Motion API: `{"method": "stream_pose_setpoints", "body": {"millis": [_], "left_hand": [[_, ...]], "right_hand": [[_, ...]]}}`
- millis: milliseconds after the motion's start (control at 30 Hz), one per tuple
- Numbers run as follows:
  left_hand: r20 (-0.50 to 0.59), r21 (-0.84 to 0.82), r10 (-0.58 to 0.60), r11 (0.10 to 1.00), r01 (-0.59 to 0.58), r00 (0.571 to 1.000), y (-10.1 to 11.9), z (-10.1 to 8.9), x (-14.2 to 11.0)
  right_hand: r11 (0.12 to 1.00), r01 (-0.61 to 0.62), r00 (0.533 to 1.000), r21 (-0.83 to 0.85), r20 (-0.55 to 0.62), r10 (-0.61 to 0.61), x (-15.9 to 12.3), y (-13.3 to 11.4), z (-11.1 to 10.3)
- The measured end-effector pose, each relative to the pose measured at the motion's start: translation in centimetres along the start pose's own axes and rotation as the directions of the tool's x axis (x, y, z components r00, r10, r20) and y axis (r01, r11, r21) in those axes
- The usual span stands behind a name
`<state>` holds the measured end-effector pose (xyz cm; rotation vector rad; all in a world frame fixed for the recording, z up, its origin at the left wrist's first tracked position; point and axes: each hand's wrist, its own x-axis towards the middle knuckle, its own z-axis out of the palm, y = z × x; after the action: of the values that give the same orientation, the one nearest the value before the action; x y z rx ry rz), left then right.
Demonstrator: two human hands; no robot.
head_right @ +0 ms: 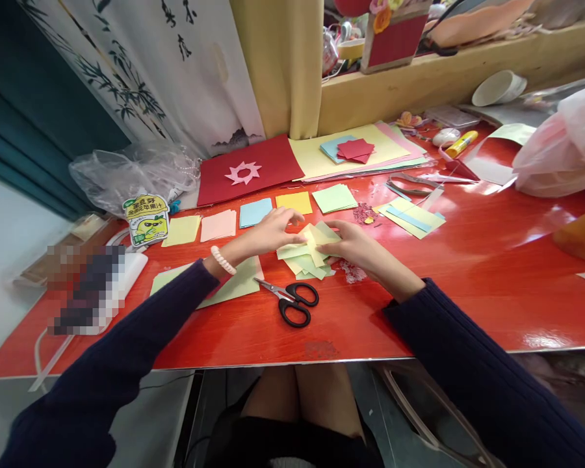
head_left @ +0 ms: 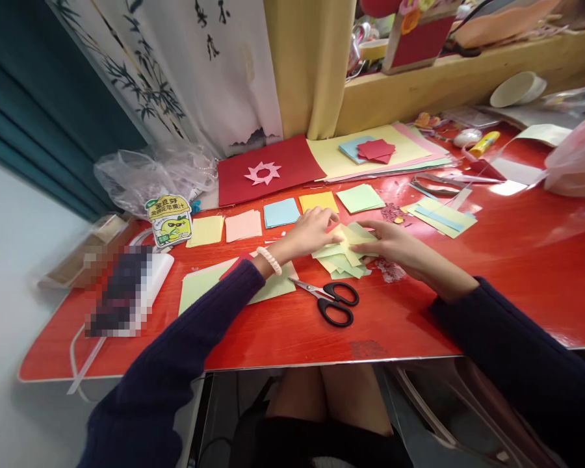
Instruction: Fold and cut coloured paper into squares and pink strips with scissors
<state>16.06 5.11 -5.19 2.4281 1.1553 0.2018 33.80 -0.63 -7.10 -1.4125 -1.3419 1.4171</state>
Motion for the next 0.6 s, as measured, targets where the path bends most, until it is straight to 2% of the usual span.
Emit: {"method": "stream_pose_setpoints", "body": {"millis": [167, 267, 400, 600], "left_hand": [[0.071, 0.072, -0.072, 0.995, 0.067, 0.995, -1.2, 0.7, -0.5], [0.083, 0.108, -0.1, 0.99, 0.091, 0.992, -0.5, 1.6, -0.5], [0.114, 0.116, -0.14, 0.985, 0.127, 0.984, 0.9, 1.8, -0.7], [0.039, 0.021, -0.116, 0.993, 0.116, 0.992, 1.4, 1.8, -1.9]], "right_hand": [[0.992, 0.082, 0.997, -0.097, 0.023, -0.08, 0.5, 0.7, -0.4], [0.964, 0.132, 0.991, -0.229, 0.009, -0.134, 0.8, 1.0, -0.7], [0.91, 0.183, 0.979, -0.372, -0.019, -0.204, 0.7, 0.8, -0.8], [0.896, 0.199, 0.97, -0.397, -0.052, -0.239, 0.8, 0.9, -0.7]]}}
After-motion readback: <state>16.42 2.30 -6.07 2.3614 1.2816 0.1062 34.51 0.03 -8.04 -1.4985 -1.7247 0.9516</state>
